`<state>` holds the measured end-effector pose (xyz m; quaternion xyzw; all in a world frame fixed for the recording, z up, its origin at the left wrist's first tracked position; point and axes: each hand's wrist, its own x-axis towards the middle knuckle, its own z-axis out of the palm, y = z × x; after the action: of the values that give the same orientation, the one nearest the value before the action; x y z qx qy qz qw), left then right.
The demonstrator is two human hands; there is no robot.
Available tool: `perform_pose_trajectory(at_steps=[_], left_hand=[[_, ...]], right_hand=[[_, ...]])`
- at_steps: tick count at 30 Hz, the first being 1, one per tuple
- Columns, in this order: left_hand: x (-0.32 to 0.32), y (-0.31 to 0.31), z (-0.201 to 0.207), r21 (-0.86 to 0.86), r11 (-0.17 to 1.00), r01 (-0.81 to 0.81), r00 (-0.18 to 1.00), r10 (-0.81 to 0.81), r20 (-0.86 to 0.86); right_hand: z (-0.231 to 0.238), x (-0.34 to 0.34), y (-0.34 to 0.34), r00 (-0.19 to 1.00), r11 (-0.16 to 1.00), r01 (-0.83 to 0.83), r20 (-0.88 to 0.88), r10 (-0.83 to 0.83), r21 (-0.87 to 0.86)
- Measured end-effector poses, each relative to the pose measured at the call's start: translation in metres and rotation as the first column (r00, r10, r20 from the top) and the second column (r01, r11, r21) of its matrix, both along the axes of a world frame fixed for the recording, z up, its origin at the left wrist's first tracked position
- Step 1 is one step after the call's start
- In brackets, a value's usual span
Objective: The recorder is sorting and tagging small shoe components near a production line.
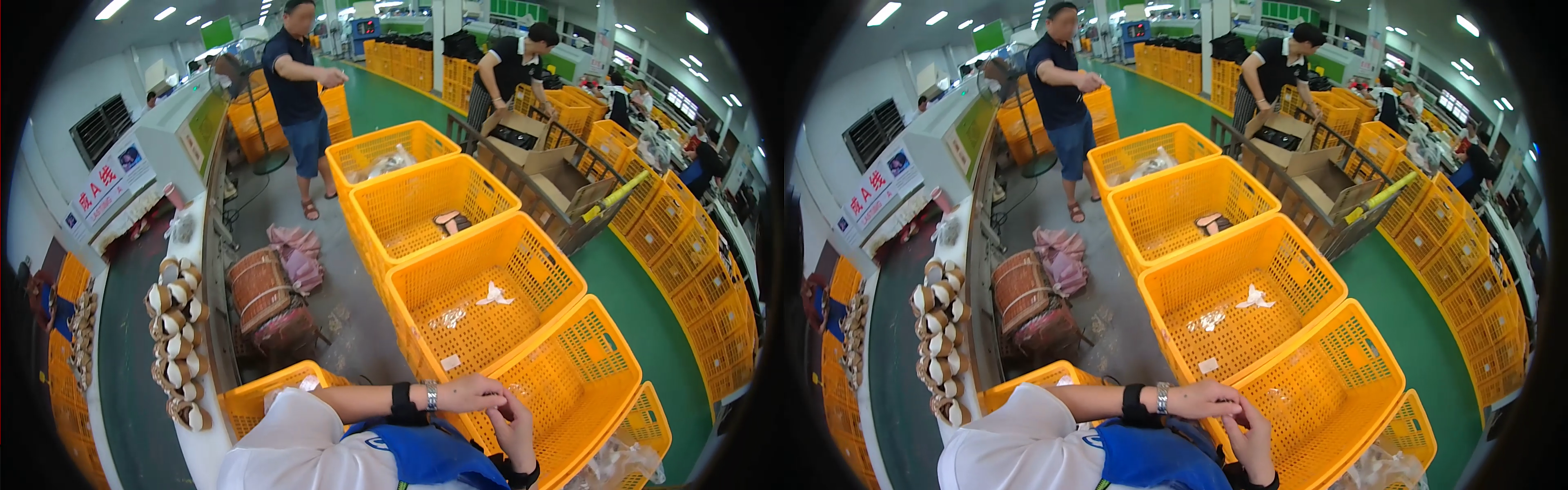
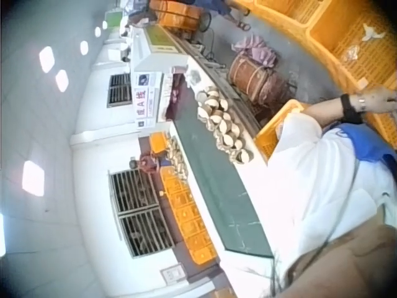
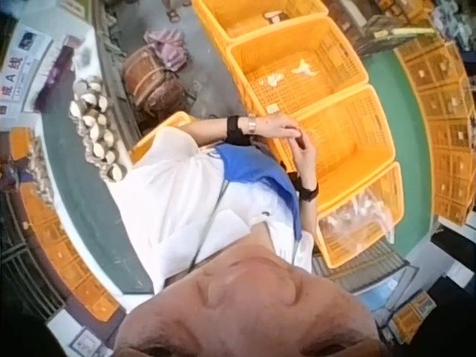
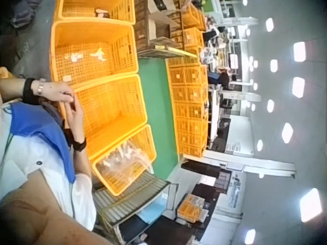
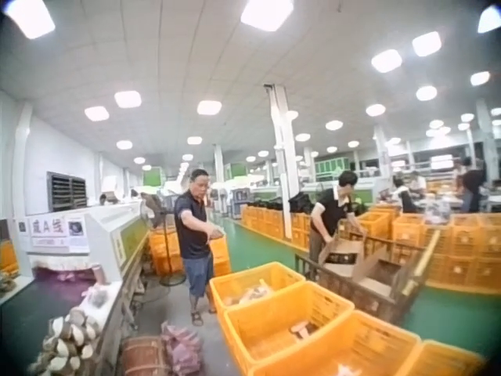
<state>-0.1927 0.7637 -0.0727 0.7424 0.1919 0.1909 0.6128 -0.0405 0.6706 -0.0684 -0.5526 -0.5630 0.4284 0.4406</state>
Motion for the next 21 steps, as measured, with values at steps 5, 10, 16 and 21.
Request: perform_pose_trajectory(at_steps=[5,10,16,21], left_hand=[[0.015,-0.003,0.003,-0.035,0.989,0.146,0.986,-0.148,-0.070],[0.019,-0.014,-0.014,-0.125,0.979,0.162,0.987,-0.159,0.030],[0.011,-0.017,-0.006,-0.381,0.889,0.254,0.955,-0.293,-0.048],[-0.003,-0.023,-0.004,-0.438,0.862,0.257,0.954,-0.299,-0.027]], right_hand=[[0.014,-0.020,-0.020,0.910,0.925,0.381,-0.172,-0.377,-0.014],[0.022,-0.023,-0.045,0.894,0.911,0.375,0.193,-0.405,0.173],[0.006,-0.031,-0.054,0.812,0.796,0.428,0.204,-0.547,0.428],[0.010,-0.051,-0.062,0.768,0.764,0.487,0.209,-0.605,0.422]])
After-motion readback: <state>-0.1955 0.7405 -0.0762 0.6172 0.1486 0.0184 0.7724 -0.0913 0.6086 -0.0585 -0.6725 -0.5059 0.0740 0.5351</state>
